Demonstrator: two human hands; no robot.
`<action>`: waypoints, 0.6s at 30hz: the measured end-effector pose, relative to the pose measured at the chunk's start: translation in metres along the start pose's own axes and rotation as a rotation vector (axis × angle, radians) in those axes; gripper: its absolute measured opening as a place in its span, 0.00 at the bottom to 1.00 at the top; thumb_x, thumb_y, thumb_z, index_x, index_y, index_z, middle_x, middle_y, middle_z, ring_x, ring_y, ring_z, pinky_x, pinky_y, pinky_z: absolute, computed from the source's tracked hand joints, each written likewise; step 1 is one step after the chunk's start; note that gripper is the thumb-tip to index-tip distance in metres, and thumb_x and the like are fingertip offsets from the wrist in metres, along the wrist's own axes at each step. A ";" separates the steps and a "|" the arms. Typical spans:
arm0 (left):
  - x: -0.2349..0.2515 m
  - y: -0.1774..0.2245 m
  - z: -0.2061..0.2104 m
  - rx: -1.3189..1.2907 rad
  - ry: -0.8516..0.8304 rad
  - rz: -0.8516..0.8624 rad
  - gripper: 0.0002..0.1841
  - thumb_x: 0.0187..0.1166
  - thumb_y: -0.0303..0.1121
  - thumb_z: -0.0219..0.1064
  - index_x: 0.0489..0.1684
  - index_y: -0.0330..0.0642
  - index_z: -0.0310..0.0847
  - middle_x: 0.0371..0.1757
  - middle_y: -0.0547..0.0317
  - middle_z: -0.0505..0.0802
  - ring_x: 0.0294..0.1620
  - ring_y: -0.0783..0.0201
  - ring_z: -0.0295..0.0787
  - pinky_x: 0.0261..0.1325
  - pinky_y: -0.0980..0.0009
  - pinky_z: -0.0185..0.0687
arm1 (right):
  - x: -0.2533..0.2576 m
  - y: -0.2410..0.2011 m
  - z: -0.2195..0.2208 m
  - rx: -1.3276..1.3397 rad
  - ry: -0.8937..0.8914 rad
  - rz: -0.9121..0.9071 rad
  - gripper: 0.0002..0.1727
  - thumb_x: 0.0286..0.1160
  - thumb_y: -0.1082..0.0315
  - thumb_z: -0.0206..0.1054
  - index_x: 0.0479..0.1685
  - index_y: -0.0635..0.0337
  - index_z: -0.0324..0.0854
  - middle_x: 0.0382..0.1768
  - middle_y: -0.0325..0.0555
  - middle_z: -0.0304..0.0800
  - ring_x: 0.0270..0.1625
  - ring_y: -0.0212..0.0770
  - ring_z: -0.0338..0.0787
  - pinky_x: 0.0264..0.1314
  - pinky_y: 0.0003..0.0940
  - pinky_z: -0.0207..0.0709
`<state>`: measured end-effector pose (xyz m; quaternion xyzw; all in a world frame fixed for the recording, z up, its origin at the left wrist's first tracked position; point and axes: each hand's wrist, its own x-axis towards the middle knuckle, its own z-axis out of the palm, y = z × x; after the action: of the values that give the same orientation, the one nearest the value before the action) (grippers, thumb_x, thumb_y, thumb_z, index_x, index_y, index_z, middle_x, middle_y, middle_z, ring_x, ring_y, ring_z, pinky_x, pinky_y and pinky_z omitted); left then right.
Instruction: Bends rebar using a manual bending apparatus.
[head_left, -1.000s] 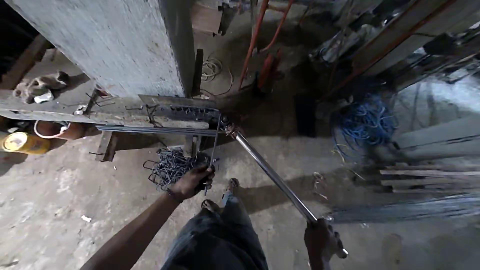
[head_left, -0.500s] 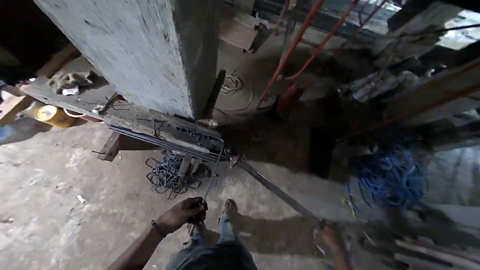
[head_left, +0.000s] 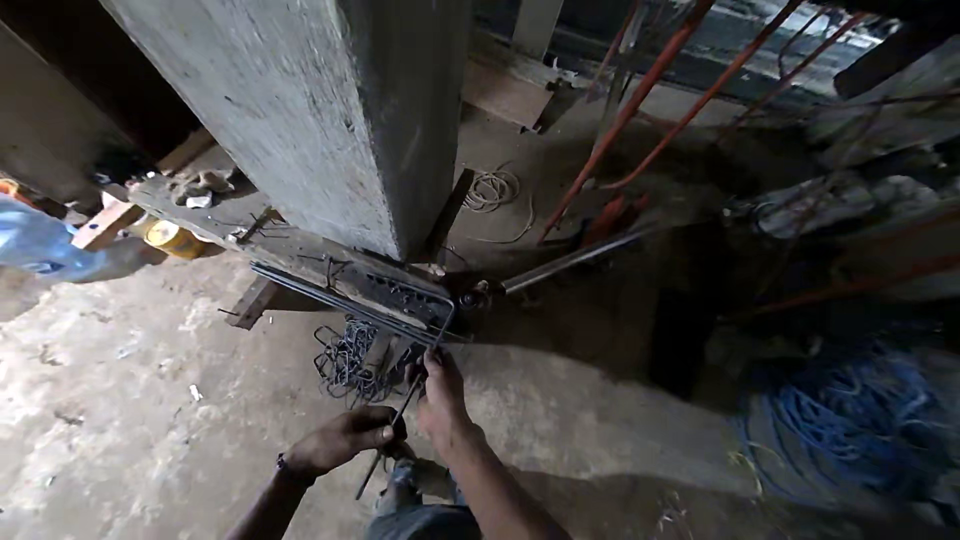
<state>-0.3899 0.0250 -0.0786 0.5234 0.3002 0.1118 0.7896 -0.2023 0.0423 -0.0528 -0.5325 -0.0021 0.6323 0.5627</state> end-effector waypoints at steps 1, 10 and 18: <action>-0.006 0.005 -0.006 0.018 0.034 0.026 0.19 0.84 0.51 0.65 0.50 0.45 0.90 0.44 0.60 0.95 0.46 0.64 0.92 0.58 0.62 0.88 | -0.005 -0.001 0.010 0.031 -0.028 -0.028 0.14 0.93 0.67 0.54 0.68 0.64 0.69 0.35 0.48 0.81 0.28 0.38 0.85 0.32 0.32 0.86; -0.063 0.082 -0.051 1.022 1.340 0.898 0.35 0.88 0.47 0.61 0.82 0.26 0.55 0.83 0.27 0.68 0.88 0.45 0.62 0.88 0.54 0.60 | -0.103 -0.058 0.032 -1.148 -0.481 -0.922 0.17 0.89 0.65 0.58 0.63 0.64 0.86 0.49 0.51 0.95 0.49 0.38 0.94 0.58 0.37 0.87; 0.029 0.044 -0.026 0.532 0.647 0.110 0.19 0.94 0.39 0.49 0.65 0.37 0.81 0.33 0.55 0.88 0.27 0.63 0.84 0.35 0.61 0.85 | -0.023 -0.106 -0.050 -1.593 -0.087 -0.539 0.22 0.94 0.56 0.52 0.69 0.57 0.84 0.46 0.55 0.93 0.47 0.51 0.92 0.58 0.54 0.83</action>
<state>-0.3761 0.0775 -0.0564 0.6621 0.5225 0.2310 0.4850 -0.0973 0.0350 0.0049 -0.7269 -0.5964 0.3055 0.1499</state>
